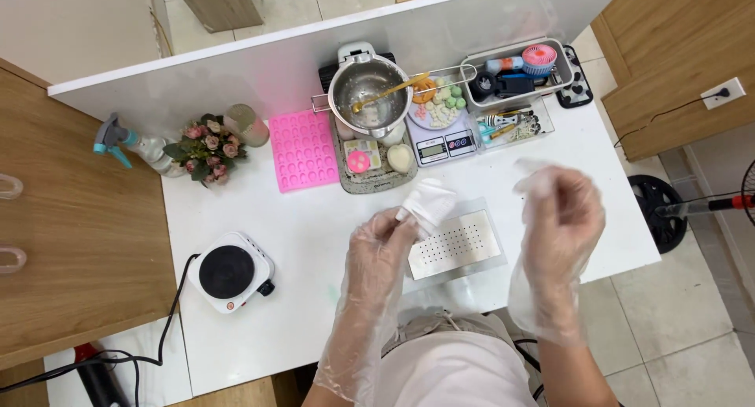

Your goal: Cleaning the surface of a small electric hot plate with a tissue or wipe while wearing gloves.

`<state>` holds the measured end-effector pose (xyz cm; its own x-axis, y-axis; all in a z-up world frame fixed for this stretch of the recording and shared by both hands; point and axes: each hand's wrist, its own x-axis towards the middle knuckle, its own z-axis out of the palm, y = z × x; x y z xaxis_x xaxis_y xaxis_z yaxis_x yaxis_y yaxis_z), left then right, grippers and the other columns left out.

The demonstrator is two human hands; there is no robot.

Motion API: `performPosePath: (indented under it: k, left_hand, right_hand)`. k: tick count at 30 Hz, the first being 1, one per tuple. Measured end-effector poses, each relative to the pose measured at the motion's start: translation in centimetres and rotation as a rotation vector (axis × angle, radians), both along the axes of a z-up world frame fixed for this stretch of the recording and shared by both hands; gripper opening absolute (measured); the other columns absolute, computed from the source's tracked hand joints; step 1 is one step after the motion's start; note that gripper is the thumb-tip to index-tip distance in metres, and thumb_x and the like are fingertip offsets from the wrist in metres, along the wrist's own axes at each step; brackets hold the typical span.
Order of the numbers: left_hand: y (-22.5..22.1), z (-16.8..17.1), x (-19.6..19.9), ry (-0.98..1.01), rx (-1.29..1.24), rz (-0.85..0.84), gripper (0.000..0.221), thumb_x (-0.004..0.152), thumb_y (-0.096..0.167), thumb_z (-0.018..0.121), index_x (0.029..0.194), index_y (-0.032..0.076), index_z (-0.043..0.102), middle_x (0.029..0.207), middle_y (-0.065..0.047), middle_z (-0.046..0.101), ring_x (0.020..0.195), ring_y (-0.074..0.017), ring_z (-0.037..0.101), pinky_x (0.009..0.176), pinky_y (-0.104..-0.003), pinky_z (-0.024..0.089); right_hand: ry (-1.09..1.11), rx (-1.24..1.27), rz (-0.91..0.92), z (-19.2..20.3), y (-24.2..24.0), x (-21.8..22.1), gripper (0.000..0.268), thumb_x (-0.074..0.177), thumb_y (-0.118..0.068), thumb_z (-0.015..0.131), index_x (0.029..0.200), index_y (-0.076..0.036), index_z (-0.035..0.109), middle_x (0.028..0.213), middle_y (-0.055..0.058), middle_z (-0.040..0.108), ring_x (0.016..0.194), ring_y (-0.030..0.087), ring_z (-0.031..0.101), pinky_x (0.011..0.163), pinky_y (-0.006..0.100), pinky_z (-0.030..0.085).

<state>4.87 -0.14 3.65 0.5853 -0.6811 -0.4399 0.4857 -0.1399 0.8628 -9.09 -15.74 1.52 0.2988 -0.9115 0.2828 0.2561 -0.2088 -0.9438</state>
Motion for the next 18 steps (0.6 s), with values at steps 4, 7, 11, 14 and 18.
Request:
performPosePath:
  k: [4, 7, 11, 14, 18]
  left_hand:
    - [-0.2, -1.5, 0.7, -0.044, -0.1, 0.116, 0.026, 0.092, 0.012, 0.068, 0.112, -0.003, 0.075, 0.093, -0.003, 0.074, 0.083, -0.0075, 0.062, 0.078, -0.024, 0.051]
    - [-0.4, -1.5, 0.4, -0.133, -0.007, 0.142, 0.026, 0.091, 0.011, 0.068, 0.111, -0.002, 0.077, 0.089, -0.002, 0.074, 0.078, -0.0068, 0.061, 0.072, -0.024, 0.05]
    - [-0.4, -1.4, 0.2, -0.201, 0.028, 0.185, 0.026, 0.089, 0.011, 0.068, 0.11, -0.002, 0.077, 0.087, -0.002, 0.076, 0.076, -0.0063, 0.062, 0.071, -0.023, 0.051]
    - [-0.5, -1.4, 0.1, -0.228, 0.047, 0.186, 0.026, 0.089, 0.012, 0.069, 0.11, -0.002, 0.078, 0.087, -0.003, 0.077, 0.077, -0.0063, 0.065, 0.072, -0.023, 0.053]
    - [-0.2, -2.3, 0.6, -0.112, -0.037, 0.243, 0.028, 0.092, 0.015, 0.068, 0.112, -0.003, 0.076, 0.091, -0.005, 0.076, 0.079, -0.009, 0.067, 0.077, -0.025, 0.056]
  right_hand:
    - [0.433, -0.62, 0.292, 4.3, 3.9, 1.7, 0.045, 0.085, -0.013, 0.079, 0.125, -0.003, 0.06, 0.1, 0.007, 0.067, 0.08, 0.011, 0.062, 0.066, 0.023, 0.056]
    - [0.618, -0.651, 0.266, 4.2, 5.1, 3.2, 0.049, 0.081, -0.016, 0.084, 0.12, -0.002, 0.059, 0.1, 0.01, 0.064, 0.075, 0.015, 0.065, 0.062, 0.027, 0.058]
    - [0.74, -0.608, 0.259, 3.5, 5.4, 4.0, 0.037, 0.084, -0.01, 0.081, 0.115, -0.007, 0.061, 0.102, 0.009, 0.064, 0.074, 0.02, 0.066, 0.063, 0.033, 0.058]
    - [0.883, -0.589, 0.256, 2.9, 5.3, 4.2, 0.036, 0.085, -0.01, 0.079, 0.113, -0.006, 0.057, 0.105, 0.012, 0.06, 0.078, 0.025, 0.065, 0.066, 0.041, 0.056]
    - [0.721, -0.689, 0.315, 2.0, 4.8, 4.3, 0.028, 0.089, -0.003, 0.067, 0.114, -0.002, 0.054, 0.111, 0.015, 0.055, 0.091, 0.028, 0.061, 0.072, 0.041, 0.054]
